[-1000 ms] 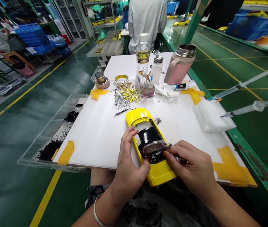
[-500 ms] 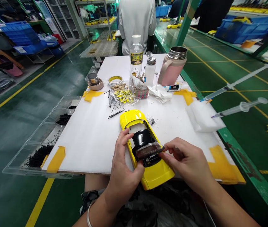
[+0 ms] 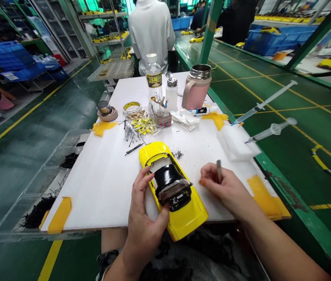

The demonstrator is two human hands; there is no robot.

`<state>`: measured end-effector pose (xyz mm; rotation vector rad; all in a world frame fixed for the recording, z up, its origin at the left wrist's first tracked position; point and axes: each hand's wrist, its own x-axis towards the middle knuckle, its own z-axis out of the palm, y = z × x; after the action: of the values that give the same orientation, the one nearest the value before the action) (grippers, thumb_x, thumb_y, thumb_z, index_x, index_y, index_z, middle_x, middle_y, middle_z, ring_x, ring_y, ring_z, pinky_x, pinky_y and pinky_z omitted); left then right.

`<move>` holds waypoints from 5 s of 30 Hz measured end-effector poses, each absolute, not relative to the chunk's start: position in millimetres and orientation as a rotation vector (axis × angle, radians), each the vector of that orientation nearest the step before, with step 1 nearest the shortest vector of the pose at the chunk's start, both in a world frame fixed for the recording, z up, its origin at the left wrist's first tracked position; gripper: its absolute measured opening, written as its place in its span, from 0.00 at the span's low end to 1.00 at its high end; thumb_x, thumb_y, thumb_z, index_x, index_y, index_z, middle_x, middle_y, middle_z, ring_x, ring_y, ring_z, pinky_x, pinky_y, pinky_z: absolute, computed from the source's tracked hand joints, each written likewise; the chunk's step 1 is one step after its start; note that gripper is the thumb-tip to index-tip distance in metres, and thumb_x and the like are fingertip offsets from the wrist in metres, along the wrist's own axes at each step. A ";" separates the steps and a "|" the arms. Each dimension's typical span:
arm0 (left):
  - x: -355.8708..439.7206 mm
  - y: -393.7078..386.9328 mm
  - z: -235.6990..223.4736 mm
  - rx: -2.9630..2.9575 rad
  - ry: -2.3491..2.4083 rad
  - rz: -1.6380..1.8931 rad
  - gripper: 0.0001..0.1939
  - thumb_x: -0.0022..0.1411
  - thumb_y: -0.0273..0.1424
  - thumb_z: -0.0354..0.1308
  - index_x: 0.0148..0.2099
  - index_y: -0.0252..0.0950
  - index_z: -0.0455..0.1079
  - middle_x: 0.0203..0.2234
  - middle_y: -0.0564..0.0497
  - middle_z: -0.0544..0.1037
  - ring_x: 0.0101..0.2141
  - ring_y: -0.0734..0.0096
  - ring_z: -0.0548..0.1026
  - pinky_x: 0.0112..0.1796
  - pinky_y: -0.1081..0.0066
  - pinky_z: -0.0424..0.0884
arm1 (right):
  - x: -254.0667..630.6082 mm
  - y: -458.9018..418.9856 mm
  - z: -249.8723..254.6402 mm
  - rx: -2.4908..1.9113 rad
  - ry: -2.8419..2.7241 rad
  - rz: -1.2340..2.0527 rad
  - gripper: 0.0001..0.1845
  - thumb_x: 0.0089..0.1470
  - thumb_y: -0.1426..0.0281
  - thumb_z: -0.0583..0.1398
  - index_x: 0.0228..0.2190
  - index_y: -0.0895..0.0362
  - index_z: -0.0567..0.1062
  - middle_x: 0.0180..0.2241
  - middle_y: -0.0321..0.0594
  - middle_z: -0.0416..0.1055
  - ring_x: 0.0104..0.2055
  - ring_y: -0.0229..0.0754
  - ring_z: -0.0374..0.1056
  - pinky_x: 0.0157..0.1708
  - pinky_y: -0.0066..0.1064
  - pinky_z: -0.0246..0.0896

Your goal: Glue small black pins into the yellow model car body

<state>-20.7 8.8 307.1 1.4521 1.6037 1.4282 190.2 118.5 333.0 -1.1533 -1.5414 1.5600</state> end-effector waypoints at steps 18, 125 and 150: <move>-74.2 1.3 316.1 2.647 1.643 1.217 0.29 0.48 0.28 0.75 0.52 0.45 0.71 0.67 0.49 0.57 0.71 0.52 0.47 0.70 0.55 0.47 | 232.9 136.6 333.2 -1.033 -0.938 1.388 0.28 0.60 0.45 0.58 0.30 0.57 0.81 0.31 0.47 0.77 0.27 0.43 0.73 0.14 0.26 0.57; -87.5 70.3 332.5 0.792 1.355 1.845 0.07 0.65 0.36 0.62 0.40 0.38 0.76 0.49 0.47 0.77 0.56 0.63 0.72 0.48 0.69 0.73 | 130.0 171.4 398.3 -1.000 -2.395 0.951 0.15 0.43 0.87 0.64 0.22 0.55 0.81 0.25 0.32 0.79 0.27 0.38 0.74 0.30 0.28 0.64; -86.3 70.4 333.5 0.766 1.374 1.821 0.08 0.64 0.37 0.63 0.40 0.38 0.76 0.49 0.48 0.77 0.56 0.63 0.72 0.47 0.70 0.74 | 146.0 102.2 323.3 -1.020 -2.318 0.458 0.26 0.57 0.78 0.50 0.53 0.70 0.76 0.32 0.45 0.79 0.30 0.45 0.75 0.28 0.35 0.69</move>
<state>-86.3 70.4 333.5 0.7665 1.3741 1.8207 146.0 102.2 323.3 -1.0201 -2.3176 0.4576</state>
